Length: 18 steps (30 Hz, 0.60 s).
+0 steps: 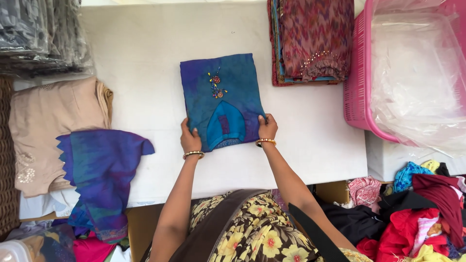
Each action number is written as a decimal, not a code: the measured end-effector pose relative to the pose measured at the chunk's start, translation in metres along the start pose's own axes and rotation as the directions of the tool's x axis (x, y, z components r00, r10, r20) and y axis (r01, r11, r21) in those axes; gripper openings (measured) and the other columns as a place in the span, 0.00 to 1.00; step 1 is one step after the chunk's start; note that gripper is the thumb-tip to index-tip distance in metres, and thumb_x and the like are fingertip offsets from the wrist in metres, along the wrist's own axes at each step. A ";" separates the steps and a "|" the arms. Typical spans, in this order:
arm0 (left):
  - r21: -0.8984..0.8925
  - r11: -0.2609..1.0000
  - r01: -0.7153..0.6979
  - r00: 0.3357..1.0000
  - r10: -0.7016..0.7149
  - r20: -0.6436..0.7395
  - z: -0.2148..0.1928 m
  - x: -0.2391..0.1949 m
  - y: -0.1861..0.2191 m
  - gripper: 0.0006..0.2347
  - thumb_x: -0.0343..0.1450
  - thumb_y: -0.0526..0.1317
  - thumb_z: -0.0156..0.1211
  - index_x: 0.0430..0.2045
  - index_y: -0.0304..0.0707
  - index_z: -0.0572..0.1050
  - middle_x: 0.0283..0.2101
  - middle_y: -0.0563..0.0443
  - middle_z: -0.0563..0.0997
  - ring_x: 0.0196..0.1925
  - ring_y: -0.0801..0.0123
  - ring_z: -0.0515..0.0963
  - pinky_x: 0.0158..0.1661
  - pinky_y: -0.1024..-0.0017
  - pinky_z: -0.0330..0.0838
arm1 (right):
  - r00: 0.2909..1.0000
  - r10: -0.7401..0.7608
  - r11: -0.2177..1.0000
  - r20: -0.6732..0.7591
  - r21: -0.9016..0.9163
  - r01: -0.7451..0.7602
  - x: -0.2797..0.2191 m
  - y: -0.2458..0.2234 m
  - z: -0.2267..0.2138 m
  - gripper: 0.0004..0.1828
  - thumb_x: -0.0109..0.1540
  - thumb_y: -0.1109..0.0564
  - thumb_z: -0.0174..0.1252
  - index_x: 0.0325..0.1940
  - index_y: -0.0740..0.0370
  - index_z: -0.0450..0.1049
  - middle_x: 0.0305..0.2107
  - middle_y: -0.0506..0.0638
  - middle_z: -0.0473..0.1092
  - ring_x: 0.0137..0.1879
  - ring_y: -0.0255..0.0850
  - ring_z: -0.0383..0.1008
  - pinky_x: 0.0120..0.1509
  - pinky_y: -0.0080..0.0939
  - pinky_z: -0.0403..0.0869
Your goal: The person folds a blue patterned fabric on a white table, smoothing it out and aligning the edges. They then fold a matching blue scarf with a zigzag edge and place it on top of the folded fabric. The person adjusts the stack and moves it to the side.
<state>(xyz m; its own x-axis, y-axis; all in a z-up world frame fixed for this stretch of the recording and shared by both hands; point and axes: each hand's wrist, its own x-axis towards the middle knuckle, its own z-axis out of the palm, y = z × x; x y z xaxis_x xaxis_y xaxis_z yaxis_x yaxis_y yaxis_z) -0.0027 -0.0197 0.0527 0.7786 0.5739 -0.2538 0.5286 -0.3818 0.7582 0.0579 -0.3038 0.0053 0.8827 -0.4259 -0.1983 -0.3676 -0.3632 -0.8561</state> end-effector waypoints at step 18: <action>-0.472 0.881 0.021 0.980 0.075 0.184 0.059 0.197 0.041 0.26 0.72 0.39 0.62 0.66 0.45 0.61 0.40 0.48 0.82 0.42 0.69 0.80 0.44 0.70 0.74 | 0.961 -0.114 0.993 0.250 0.000 0.118 0.149 -0.082 0.065 0.30 0.65 0.50 0.64 0.69 0.56 0.64 0.38 0.57 0.77 0.44 0.42 0.78 0.50 0.41 0.75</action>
<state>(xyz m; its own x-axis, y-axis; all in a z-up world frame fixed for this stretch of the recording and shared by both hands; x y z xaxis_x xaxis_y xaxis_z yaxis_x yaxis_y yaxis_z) 0.1922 0.0350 -0.0012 0.8650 0.4006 -0.3023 0.3227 0.0173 0.9463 0.2391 -0.2836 0.0151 0.9639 -0.1608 -0.2121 -0.2607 -0.4113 -0.8734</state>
